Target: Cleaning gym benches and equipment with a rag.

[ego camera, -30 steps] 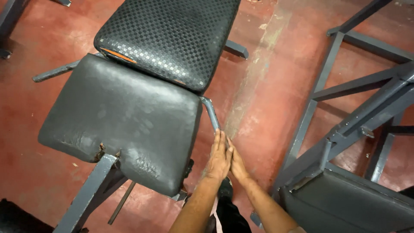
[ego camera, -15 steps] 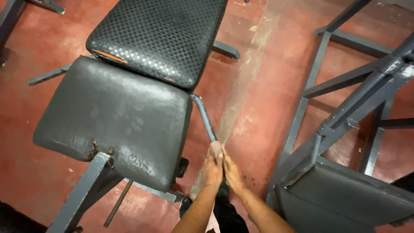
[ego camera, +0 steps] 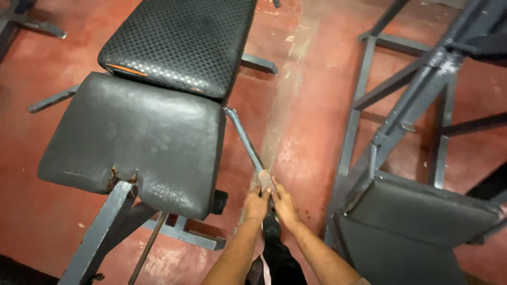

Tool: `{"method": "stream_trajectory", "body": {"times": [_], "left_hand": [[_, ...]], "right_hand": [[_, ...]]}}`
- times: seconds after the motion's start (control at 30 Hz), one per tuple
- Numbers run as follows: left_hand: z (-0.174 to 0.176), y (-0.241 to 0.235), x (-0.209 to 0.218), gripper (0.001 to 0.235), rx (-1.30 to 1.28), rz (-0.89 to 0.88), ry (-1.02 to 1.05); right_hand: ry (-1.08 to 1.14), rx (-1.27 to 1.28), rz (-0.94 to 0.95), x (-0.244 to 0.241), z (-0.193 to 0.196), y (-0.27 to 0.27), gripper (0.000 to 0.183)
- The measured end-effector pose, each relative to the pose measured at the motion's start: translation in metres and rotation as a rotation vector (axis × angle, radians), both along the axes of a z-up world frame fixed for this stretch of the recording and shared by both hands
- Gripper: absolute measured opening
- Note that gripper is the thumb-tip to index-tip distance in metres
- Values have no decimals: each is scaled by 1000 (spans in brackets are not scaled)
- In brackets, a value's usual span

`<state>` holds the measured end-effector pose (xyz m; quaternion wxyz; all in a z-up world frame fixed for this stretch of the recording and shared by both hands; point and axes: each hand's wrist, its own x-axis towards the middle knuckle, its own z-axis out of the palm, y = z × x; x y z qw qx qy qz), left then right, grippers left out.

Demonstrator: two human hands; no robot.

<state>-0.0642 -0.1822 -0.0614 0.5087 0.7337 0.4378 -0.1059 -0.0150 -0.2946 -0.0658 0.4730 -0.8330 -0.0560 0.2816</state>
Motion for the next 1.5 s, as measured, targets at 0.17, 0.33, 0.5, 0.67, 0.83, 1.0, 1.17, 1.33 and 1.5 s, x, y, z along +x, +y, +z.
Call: {"method": "stream_trajectory", "body": {"times": [0.17, 0.33, 0.5, 0.67, 0.83, 1.0, 1.17, 1.33, 1.5], "left_hand": [[2, 2, -25, 62, -106, -119, -151], [19, 3, -64, 65, -146, -174, -362], [62, 6, -104, 75, -63, -331, -461], [146, -23, -136, 77, 234, -614, -364], [194, -70, -153, 80, 473, -853, -306], [272, -123, -183, 100, 600, -1052, -169], [275, -192, -243, 110, 726, -987, -230], [292, -242, -292, 116, 802, -916, -312], [305, -269, -330, 123, 797, -979, -247]], "right_hand": [[91, 93, -125, -43, 53, -5, 54], [-42, 390, -150, -90, 57, -15, 57], [-500, 239, -12, -133, 105, -25, 62], [-723, -116, 23, -170, 150, -60, 63], [-792, -430, 6, -197, 187, -105, 61], [-1003, -683, 47, -224, 196, -160, 67], [-995, -679, 23, -277, 234, -217, 67], [-957, -543, 49, -326, 271, -264, 78], [-1037, -716, 54, -367, 266, -299, 72]]}}
